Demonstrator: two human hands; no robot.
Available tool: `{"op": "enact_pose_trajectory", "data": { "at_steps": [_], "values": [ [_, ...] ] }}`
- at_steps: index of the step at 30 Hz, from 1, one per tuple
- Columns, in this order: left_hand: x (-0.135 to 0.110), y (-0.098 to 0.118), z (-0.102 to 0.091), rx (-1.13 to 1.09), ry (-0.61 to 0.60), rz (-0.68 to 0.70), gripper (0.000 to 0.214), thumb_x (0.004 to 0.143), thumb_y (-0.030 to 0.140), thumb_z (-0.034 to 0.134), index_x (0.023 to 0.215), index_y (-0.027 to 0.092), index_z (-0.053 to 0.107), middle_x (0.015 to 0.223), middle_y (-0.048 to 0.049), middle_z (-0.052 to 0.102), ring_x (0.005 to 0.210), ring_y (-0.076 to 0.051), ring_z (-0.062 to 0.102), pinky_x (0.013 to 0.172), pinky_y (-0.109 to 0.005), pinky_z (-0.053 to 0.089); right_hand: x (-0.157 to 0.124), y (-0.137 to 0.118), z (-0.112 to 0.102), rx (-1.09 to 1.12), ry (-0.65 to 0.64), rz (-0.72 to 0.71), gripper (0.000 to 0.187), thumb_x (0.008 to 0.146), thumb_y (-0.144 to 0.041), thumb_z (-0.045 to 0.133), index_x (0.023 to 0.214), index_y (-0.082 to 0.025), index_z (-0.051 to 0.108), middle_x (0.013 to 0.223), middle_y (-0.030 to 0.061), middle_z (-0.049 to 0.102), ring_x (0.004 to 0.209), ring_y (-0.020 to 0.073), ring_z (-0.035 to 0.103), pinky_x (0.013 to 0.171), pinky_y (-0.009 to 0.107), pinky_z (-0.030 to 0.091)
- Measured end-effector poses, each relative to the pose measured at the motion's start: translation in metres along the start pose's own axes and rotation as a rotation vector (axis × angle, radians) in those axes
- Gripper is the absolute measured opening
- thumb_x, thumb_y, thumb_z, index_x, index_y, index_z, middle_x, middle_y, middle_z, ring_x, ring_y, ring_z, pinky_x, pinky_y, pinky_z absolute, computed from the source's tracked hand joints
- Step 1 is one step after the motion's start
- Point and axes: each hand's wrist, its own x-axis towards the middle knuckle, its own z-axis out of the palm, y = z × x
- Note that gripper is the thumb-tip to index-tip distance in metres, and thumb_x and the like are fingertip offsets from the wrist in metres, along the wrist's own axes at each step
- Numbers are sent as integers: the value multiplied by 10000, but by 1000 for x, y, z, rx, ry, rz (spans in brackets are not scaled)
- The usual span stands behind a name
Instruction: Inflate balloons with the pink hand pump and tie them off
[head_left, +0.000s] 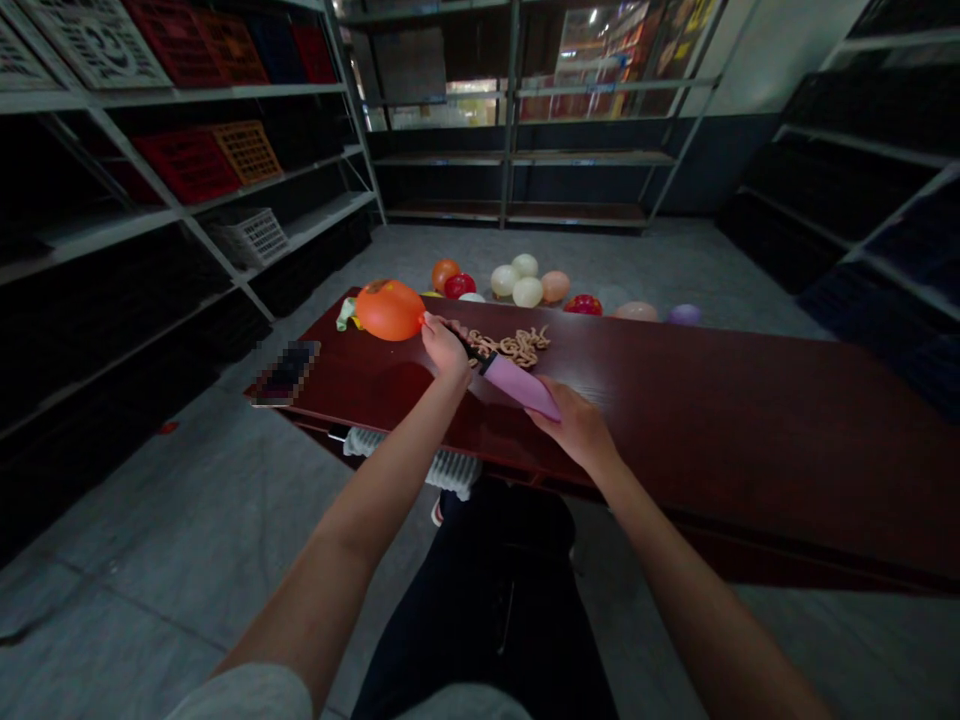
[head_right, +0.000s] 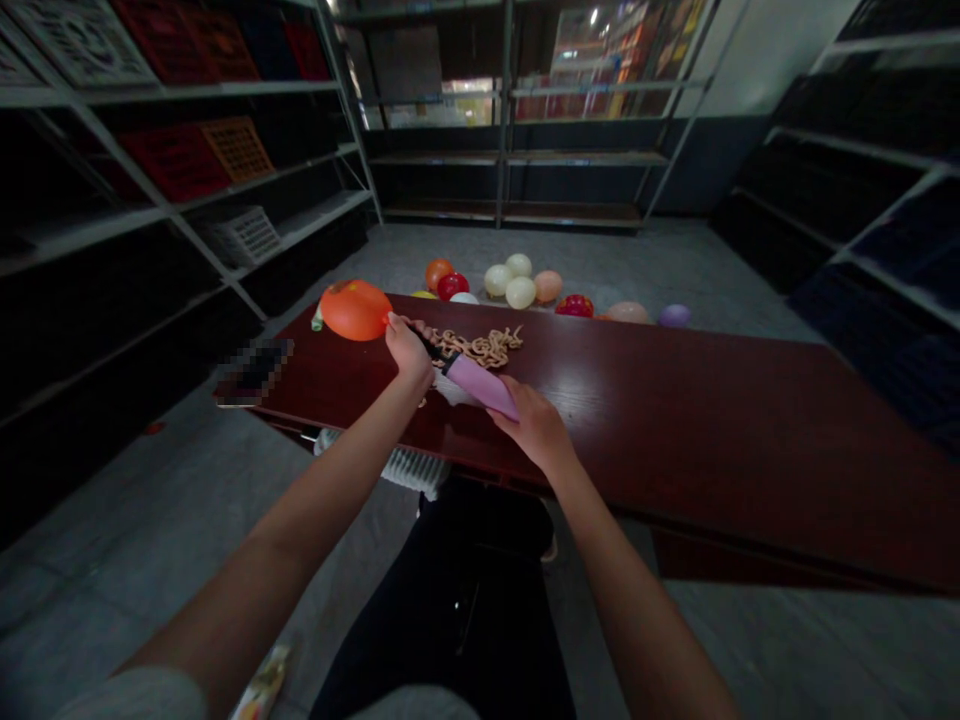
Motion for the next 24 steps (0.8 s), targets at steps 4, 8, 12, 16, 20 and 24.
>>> {"op": "enact_pose_trajectory", "data": {
  "at_steps": [4, 8, 12, 16, 20, 24],
  "values": [
    [-16, -18, -2, 5, -9, -45, 334, 1075, 362, 303, 772, 230, 346, 512, 75, 389, 381, -82, 395, 427, -206, 321, 0, 2, 3, -26, -8, 28, 501, 932, -417, 616, 1388, -220, 545, 1224, 122, 707, 1080, 305, 696, 937, 465, 554],
    [-11, -14, -7, 67, 19, -29, 315, 1072, 345, 300, 781, 234, 348, 519, 81, 376, 384, -90, 395, 432, -213, 325, 1, -3, 5, -36, -31, 20, 530, 931, -427, 619, 1418, -241, 521, 1224, 123, 703, 1093, 309, 688, 938, 462, 548],
    [-3, 1, -4, 114, 13, 27, 306, 1068, 335, 294, 785, 237, 355, 525, 81, 371, 376, -93, 391, 419, -220, 323, 0, -13, 5, -54, -40, 2, 555, 939, -425, 612, 1450, -250, 490, 1232, 129, 701, 1075, 310, 696, 920, 459, 559],
    [3, 27, 1, 135, 10, 64, 305, 1064, 333, 321, 777, 235, 351, 538, 83, 375, 371, -79, 378, 406, -208, 314, -3, -17, 1, -26, -44, -43, 564, 940, -400, 612, 1459, -220, 482, 1274, 149, 689, 1108, 314, 693, 937, 467, 563],
    [23, 65, 3, 145, 25, 114, 309, 1064, 323, 320, 771, 234, 352, 535, 79, 378, 368, -82, 379, 387, -203, 301, -3, -18, -1, 43, -52, -55, 551, 935, -400, 615, 1441, -214, 502, 1325, 150, 671, 1158, 312, 680, 980, 464, 548],
    [56, 111, 14, 161, 27, 178, 317, 1066, 352, 320, 776, 234, 366, 531, 74, 380, 358, -88, 377, 367, -202, 280, 7, -26, 12, 203, -82, 42, 550, 932, -440, 603, 1434, -239, 502, 1386, 128, 641, 1214, 292, 656, 1013, 440, 527]
  ]
}}
